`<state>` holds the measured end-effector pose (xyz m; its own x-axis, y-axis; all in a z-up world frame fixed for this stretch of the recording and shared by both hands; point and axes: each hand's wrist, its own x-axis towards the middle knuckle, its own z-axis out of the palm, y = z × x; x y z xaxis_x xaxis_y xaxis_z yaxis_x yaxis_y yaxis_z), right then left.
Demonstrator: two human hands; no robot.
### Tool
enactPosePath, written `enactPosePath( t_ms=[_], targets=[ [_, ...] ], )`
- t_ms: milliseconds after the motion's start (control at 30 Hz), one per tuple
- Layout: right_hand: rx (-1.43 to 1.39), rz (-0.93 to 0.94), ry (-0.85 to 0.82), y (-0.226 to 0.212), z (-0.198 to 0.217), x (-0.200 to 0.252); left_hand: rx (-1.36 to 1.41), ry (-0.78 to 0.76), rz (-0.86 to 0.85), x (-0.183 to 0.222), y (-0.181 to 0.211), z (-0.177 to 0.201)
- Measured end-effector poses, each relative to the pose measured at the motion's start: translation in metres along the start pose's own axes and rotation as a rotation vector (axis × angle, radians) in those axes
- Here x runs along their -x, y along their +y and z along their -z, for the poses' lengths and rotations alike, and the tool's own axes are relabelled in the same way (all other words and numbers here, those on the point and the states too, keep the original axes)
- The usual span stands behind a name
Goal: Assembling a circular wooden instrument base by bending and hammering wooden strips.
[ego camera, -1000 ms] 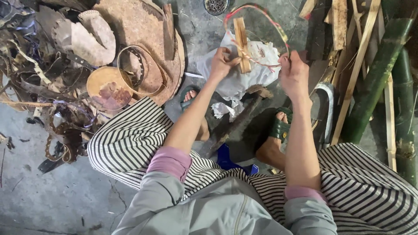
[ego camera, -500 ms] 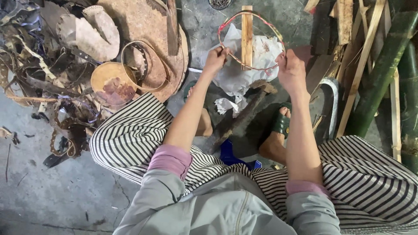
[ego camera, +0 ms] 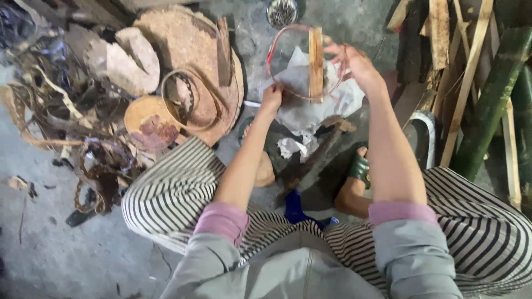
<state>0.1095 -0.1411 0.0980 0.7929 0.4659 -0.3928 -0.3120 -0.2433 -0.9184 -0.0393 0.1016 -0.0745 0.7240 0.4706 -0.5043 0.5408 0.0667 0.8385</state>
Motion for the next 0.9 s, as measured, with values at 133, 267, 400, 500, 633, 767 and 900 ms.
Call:
enactPosePath(
  t_ms=[133, 267, 400, 500, 633, 767, 900],
  targets=[
    [-0.019, -0.321, -0.146, 0.015, -0.021, -0.041, 0.381, -0.059, 0.16, 0.003, 0.02, 0.024],
    [0.516, 0.277, -0.04, 0.111, -0.037, -0.08, 0.527, 0.019, 0.171, 0.022, 0.056, 0.04],
    [0.439, 0.053, 0.234, 0.074, -0.074, -0.063, 0.705, -0.057, 0.061, 0.023, 0.085, 0.043],
    [0.855, -0.178, 0.246, 0.124, -0.09, -0.068, 0.739, 0.044, -0.028, 0.014, 0.073, 0.037],
    [0.027, 0.057, 0.364, 0.224, -0.03, -0.096, 0.619, 0.18, -0.196, 0.003, 0.066, 0.026],
    [-0.035, -0.169, 0.443, 0.139, 0.0, -0.008, 0.426, 0.236, -0.305, 0.014, 0.069, 0.006],
    [-0.377, -0.166, 0.553, 0.096, 0.052, 0.037, 0.366, 0.149, -0.333, 0.033, 0.075, -0.017]
  ],
)
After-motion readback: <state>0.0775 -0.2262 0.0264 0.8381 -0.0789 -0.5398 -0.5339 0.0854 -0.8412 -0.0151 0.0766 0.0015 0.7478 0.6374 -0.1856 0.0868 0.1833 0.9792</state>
